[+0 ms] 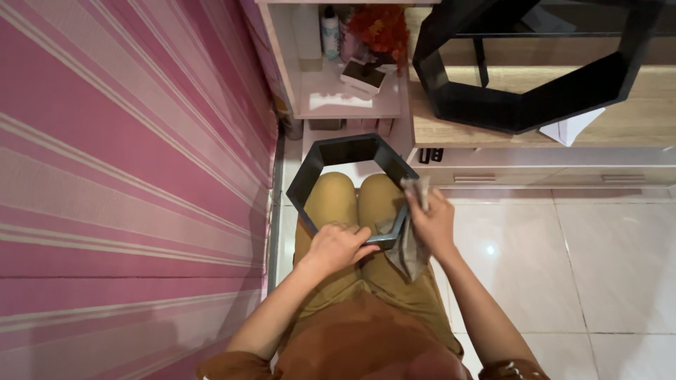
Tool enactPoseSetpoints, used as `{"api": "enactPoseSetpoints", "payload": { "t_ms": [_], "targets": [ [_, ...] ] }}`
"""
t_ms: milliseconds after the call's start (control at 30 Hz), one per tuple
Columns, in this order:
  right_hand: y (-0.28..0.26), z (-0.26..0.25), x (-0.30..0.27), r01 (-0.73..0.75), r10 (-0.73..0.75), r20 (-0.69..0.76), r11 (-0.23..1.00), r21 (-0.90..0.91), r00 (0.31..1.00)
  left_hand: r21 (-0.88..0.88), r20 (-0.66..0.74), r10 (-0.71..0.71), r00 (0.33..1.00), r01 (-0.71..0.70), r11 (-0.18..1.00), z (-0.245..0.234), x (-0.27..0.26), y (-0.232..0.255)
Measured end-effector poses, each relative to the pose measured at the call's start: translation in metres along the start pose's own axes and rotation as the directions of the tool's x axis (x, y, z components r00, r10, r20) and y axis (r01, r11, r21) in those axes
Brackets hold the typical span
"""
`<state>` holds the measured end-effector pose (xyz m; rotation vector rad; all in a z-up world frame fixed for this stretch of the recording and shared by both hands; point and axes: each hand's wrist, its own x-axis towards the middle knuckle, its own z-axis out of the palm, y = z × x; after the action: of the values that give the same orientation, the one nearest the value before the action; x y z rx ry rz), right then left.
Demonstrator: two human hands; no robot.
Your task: Wiping down decorative black wall shelves with a cleaning cloth.
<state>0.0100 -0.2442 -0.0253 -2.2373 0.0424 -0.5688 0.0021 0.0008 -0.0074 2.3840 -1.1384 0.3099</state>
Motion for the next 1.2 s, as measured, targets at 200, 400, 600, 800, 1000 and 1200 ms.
{"api": "enactPoseSetpoints", "payload": {
  "t_ms": [200,400,600,800,1000,1200],
  "targets": [
    [0.029,0.016,0.045,-0.531,0.521,0.159,0.718,0.450,0.839,0.007,0.001,-0.045,0.999,0.045,0.999,-0.009,0.007,0.005],
    [0.054,0.030,0.035,-0.655,0.587,0.430,0.242,0.715,0.686,-0.012,0.009,-0.024,1.000,0.024,1.000,-0.011,0.010,0.008],
    [0.099,0.056,0.015,-0.740,0.691,0.404,0.286,0.609,0.599,-0.001,-0.007,-0.016,1.000,0.016,1.000,-0.009,0.008,0.009],
    [0.050,0.034,0.033,-0.636,0.682,0.308,0.297,0.713,0.663,-0.006,0.027,-0.041,0.999,0.041,0.999,-0.015,0.010,0.012],
    [0.034,0.028,0.041,-0.563,0.627,0.236,0.393,0.727,0.742,-0.031,0.013,-0.042,0.999,0.042,0.999,-0.015,0.012,0.010],
    [0.092,0.054,0.025,-0.670,0.645,0.327,0.402,0.623,0.691,-0.013,0.066,-0.132,0.989,0.134,0.991,-0.021,0.019,0.017]
  ]
}}
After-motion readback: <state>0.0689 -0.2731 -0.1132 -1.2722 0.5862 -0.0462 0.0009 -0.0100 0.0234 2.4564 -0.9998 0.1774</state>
